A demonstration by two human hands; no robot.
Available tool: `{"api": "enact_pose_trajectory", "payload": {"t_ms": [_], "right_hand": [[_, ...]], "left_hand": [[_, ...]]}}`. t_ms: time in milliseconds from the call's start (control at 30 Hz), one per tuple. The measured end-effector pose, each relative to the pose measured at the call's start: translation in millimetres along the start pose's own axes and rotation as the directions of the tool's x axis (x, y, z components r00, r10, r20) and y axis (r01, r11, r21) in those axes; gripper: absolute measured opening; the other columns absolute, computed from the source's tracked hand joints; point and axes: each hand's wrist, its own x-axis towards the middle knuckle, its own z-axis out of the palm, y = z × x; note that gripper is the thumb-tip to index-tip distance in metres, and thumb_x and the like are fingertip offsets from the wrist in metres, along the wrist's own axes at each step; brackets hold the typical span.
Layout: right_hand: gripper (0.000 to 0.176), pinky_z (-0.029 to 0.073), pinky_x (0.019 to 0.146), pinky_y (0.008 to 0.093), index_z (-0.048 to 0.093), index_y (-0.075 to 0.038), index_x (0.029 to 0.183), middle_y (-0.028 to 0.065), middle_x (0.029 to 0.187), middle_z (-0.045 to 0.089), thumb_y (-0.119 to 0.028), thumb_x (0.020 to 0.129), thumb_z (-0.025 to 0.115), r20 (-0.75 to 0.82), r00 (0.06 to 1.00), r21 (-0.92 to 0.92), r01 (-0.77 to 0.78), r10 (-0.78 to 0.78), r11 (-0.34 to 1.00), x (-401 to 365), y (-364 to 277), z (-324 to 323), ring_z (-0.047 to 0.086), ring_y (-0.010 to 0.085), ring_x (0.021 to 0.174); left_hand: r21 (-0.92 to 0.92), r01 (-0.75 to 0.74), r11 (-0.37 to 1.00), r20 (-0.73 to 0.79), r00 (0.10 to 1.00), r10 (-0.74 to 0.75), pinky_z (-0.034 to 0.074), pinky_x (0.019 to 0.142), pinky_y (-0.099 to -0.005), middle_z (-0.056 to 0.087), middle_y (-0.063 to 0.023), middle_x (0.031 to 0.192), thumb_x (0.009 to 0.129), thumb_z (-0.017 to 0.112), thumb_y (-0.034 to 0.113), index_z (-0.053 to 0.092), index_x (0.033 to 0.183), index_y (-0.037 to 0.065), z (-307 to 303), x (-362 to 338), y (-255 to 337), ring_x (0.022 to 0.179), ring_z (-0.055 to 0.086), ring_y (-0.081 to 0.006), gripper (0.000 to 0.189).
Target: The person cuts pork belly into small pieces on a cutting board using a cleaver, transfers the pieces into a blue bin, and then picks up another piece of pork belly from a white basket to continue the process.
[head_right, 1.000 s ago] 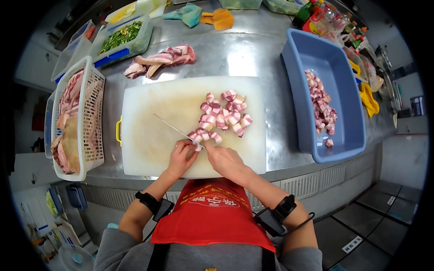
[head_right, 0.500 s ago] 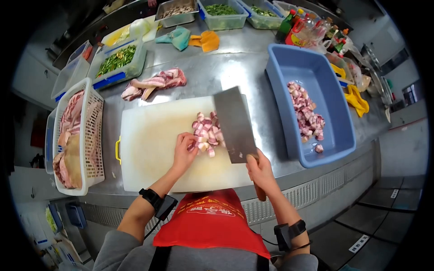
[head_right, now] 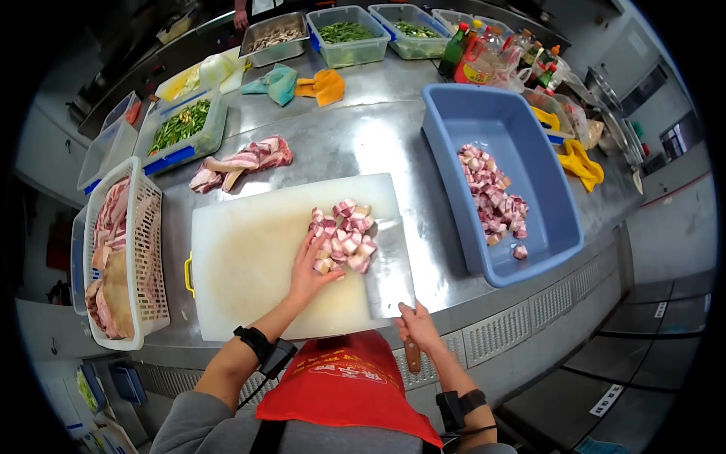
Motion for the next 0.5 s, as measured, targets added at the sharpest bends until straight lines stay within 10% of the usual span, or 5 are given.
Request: {"api": "enact_pose_trajectory", "payload": {"t_ms": [500], "right_hand": [[0.018,0.036,0.042,0.0259,0.047,-0.009,0.113,0.0012,0.066,0.045,-0.018,0.098,0.052,0.243,0.969,-0.066,-0.015,0.031,0.998,3,-9,55,0.037,0.0080,0.046]], "left_hand": [[-0.116,0.115,0.987,-0.174,0.976,-0.134,0.038,0.106,-0.0442,0.026,-0.0218,0.149,0.068,0.085,0.024,0.050,0.136,0.015,13,-5,58,0.133,0.038,-0.0393,0.077]]}}
